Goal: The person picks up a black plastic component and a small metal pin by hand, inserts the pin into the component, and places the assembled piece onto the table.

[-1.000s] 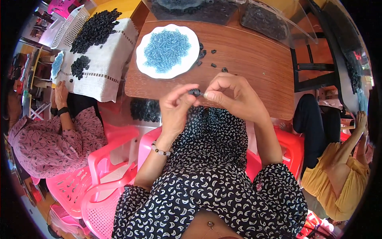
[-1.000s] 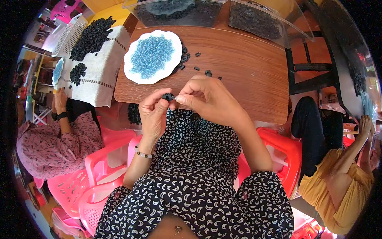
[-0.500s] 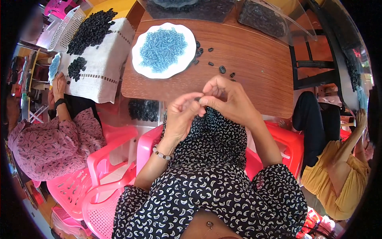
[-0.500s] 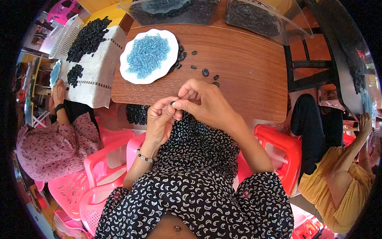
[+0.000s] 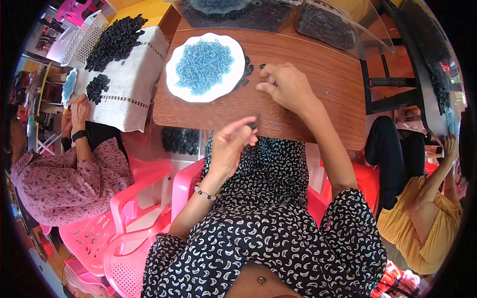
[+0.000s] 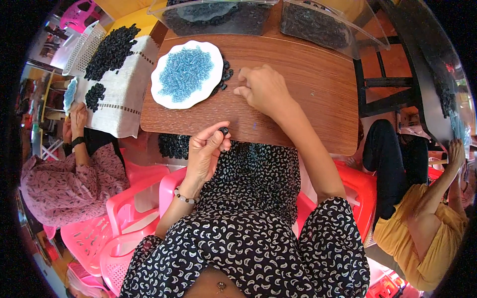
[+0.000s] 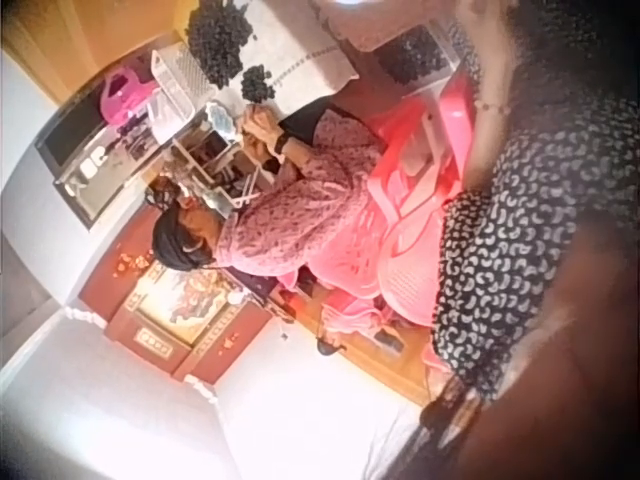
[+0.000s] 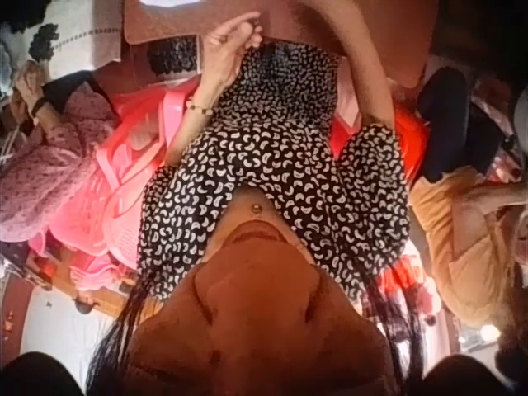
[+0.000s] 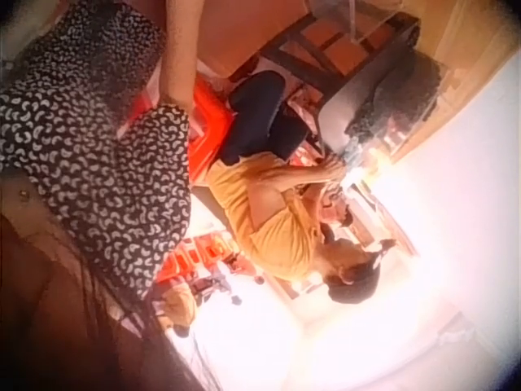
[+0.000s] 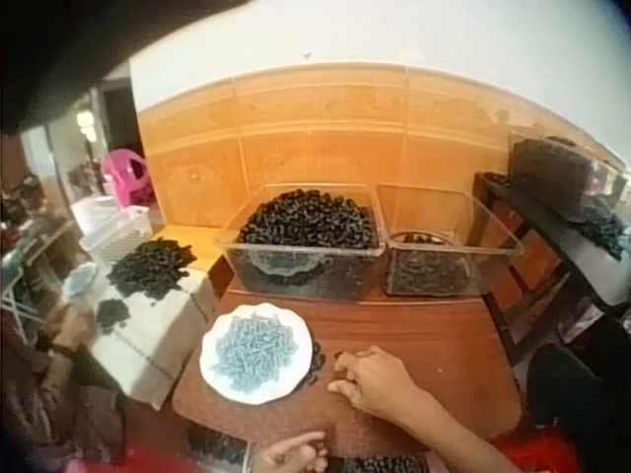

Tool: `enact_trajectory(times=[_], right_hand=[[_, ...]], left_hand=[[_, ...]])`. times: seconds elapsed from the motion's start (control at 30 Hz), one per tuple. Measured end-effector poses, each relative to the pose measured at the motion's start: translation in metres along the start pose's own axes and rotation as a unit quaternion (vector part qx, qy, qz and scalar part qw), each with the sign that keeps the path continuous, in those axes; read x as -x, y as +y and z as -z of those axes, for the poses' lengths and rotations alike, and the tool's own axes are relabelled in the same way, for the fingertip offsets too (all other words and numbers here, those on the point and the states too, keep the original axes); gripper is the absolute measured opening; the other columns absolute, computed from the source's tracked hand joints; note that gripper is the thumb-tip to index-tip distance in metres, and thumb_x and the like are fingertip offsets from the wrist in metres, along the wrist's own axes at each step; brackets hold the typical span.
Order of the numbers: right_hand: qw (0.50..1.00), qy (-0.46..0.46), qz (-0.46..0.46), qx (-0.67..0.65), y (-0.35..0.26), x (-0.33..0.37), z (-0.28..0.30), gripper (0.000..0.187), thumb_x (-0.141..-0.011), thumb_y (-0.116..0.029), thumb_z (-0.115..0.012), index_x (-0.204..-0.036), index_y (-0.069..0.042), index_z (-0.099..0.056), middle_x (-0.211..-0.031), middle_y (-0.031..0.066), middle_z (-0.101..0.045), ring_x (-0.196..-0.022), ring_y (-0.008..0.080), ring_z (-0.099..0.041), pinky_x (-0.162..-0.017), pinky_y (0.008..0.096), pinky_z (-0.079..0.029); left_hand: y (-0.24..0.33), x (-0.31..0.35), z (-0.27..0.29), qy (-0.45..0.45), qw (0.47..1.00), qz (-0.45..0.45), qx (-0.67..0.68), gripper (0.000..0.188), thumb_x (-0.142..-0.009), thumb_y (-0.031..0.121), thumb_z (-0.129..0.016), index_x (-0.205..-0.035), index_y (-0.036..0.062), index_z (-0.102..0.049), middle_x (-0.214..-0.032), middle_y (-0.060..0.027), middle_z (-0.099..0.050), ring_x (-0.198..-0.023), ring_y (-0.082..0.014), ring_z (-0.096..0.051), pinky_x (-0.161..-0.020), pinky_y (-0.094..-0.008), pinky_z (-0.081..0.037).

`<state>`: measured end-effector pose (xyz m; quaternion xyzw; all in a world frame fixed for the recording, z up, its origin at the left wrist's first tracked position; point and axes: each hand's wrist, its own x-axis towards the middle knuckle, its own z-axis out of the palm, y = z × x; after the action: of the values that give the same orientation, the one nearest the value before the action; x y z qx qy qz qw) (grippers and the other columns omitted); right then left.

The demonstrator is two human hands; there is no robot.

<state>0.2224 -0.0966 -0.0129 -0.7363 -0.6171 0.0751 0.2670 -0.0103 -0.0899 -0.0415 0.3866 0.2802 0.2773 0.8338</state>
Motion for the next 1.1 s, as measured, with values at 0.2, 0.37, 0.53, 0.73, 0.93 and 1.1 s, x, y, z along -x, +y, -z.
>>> enact_trajectory(times=[0.2, 0.37, 0.53, 0.73, 0.93, 1.1], right_hand=[[1.000, 0.007, -0.007, 0.007, 0.003, -0.003, -0.001, 0.019, -0.087, -0.021, -0.073, -0.095, -0.006, -0.068, -0.082, 0.0111, -0.071, -0.081, 0.0316, -0.065, -0.070, 0.0442, -0.051], [0.985, 0.037, -0.037, -0.166, -0.019, 0.011, 0.023, 0.013, -0.088, -0.014, -0.070, -0.094, -0.002, -0.070, -0.081, 0.0155, -0.071, -0.074, 0.0290, -0.066, -0.068, 0.0413, -0.051], [0.951, 0.042, -0.088, -0.295, -0.029, 0.045, 0.030, 0.018, -0.090, -0.017, -0.074, -0.096, 0.000, -0.073, -0.078, 0.0079, -0.072, -0.063, 0.0100, -0.059, -0.060, 0.0278, -0.048], [0.879, -0.038, -0.187, -0.437, -0.046, 0.079, 0.046, 0.019, -0.094, -0.014, -0.072, -0.108, -0.001, -0.073, -0.092, 0.0015, -0.073, -0.084, 0.0075, -0.065, -0.073, 0.0215, -0.052], [0.801, -0.011, -0.141, -0.581, -0.059, 0.096, 0.049, 0.019, -0.092, -0.008, -0.073, -0.108, 0.002, -0.073, -0.096, 0.0061, -0.074, -0.087, 0.0106, -0.068, -0.079, 0.0240, -0.056], [0.811, -0.004, -0.155, -0.564, -0.064, 0.100, 0.043, 0.017, -0.092, -0.001, -0.071, -0.108, 0.006, -0.071, -0.098, 0.0107, -0.074, -0.091, 0.0144, -0.070, -0.082, 0.0261, -0.056]], left_hand=[[0.002, -0.001, 0.000, 0.007, 1.000, 0.005, -0.007, 0.033, -0.098, 0.016, -0.067, -0.124, -0.0032, -0.066, -0.100, -0.0098, -0.071, -0.079, -0.0120, -0.066, -0.072, -0.0248, -0.054], [0.006, -0.003, 0.000, 0.016, 1.000, 0.020, 0.009, 0.032, -0.097, 0.015, -0.068, -0.123, -0.0040, -0.066, -0.102, -0.0124, -0.072, -0.080, -0.0132, -0.066, -0.073, -0.0254, -0.055], [0.005, -0.002, -0.004, 0.006, 1.000, 0.024, 0.013, 0.033, -0.097, 0.014, -0.069, -0.123, -0.0053, -0.065, -0.104, -0.0158, -0.071, -0.082, -0.0151, -0.068, -0.075, -0.0262, -0.055], [0.007, 0.002, -0.012, -0.009, 1.000, 0.014, 0.013, 0.035, -0.097, 0.014, -0.068, -0.127, -0.0044, -0.064, -0.105, -0.0165, -0.072, -0.083, -0.0150, -0.068, -0.076, -0.0272, -0.056], [0.004, 0.005, -0.020, -0.035, 0.999, -0.014, 0.031, 0.032, -0.096, 0.010, -0.069, -0.125, -0.0034, -0.066, -0.105, -0.0158, -0.072, -0.083, -0.0155, -0.069, -0.077, -0.0273, -0.057], [0.005, 0.009, -0.026, -0.042, 0.996, -0.081, -0.018, 0.029, -0.095, 0.005, -0.068, -0.122, -0.0036, -0.068, -0.100, -0.0126, -0.073, -0.083, -0.0151, -0.069, -0.079, -0.0269, -0.057]])
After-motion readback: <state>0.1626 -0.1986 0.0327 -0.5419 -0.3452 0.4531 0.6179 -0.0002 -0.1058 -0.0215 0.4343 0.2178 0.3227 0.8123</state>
